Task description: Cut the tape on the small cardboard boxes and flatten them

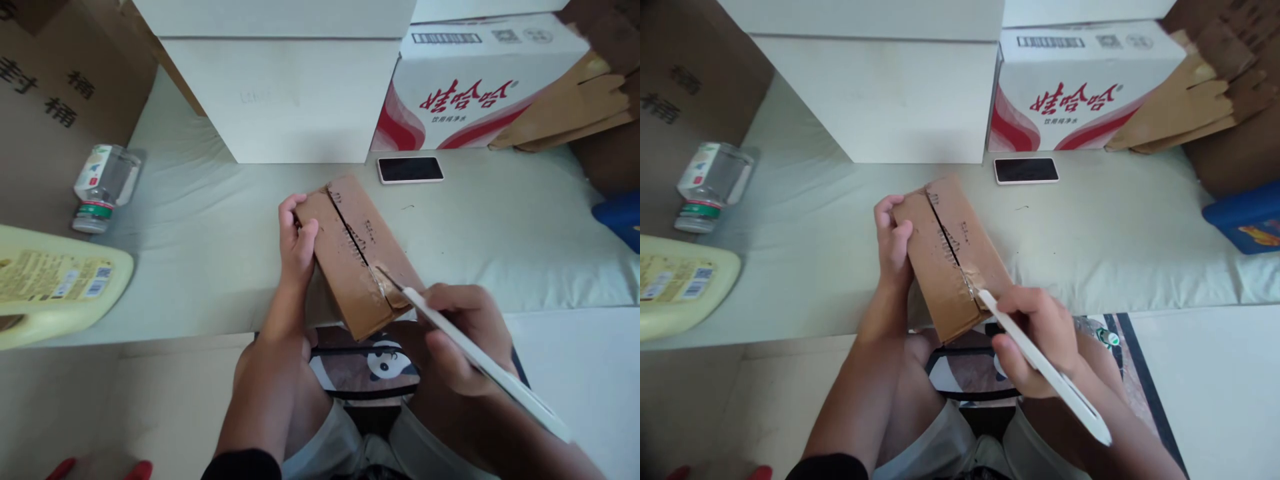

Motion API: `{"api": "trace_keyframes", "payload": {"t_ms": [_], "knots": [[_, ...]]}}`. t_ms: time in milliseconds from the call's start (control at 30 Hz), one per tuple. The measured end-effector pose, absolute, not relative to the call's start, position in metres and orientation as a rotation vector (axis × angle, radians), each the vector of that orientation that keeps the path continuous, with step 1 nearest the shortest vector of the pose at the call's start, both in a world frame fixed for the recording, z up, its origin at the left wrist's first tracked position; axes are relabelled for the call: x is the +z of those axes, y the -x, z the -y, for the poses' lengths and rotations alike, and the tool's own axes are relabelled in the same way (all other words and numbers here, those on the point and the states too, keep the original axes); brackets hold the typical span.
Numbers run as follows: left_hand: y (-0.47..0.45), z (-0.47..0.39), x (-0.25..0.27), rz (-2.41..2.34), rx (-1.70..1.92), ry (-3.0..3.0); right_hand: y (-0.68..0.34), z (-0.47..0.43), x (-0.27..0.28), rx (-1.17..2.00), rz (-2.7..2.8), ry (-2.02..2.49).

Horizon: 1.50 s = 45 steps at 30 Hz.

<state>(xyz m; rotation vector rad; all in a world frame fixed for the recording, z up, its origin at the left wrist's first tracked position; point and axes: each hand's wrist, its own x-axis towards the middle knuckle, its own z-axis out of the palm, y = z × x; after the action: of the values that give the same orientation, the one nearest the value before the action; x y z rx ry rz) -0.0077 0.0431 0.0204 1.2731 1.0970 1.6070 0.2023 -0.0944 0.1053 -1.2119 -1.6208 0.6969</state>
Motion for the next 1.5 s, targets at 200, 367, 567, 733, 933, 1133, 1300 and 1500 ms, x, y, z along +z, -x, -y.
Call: {"api": "trace_keyframes", "payload": {"t_ms": [200,367,567,733,933,1133,1300,1500], "knots": [[0.008,-0.045,0.016,-1.036,1.638,-1.312,-0.204,0.087,0.105,0.313,1.884,1.126],[0.007,-0.044,0.016,-1.025,1.633,-1.303,-0.204,0.09,0.092,0.288,1.787,1.141],[0.007,-0.045,0.017,-1.023,1.635,-1.318,-0.197,0.083,0.109,0.267,1.918,1.126],[0.004,-0.044,0.022,-1.042,1.629,-1.263,-0.193,0.081,0.117,0.179,1.966,1.162],[0.004,-0.044,0.024,-1.079,1.584,-1.279,-0.192,0.082,0.109,0.177,1.94,1.227],[0.004,-0.043,0.027,-1.112,1.563,-1.291,-0.195,0.08,0.114,0.287,1.921,1.204],[0.006,-0.047,0.028,-1.102,1.563,-1.279,-0.197,0.081,0.117,0.432,1.872,1.094],[0.009,-0.052,0.025,-1.101,1.551,-1.311,-0.216,0.08,0.109,0.705,1.451,0.872]]}}
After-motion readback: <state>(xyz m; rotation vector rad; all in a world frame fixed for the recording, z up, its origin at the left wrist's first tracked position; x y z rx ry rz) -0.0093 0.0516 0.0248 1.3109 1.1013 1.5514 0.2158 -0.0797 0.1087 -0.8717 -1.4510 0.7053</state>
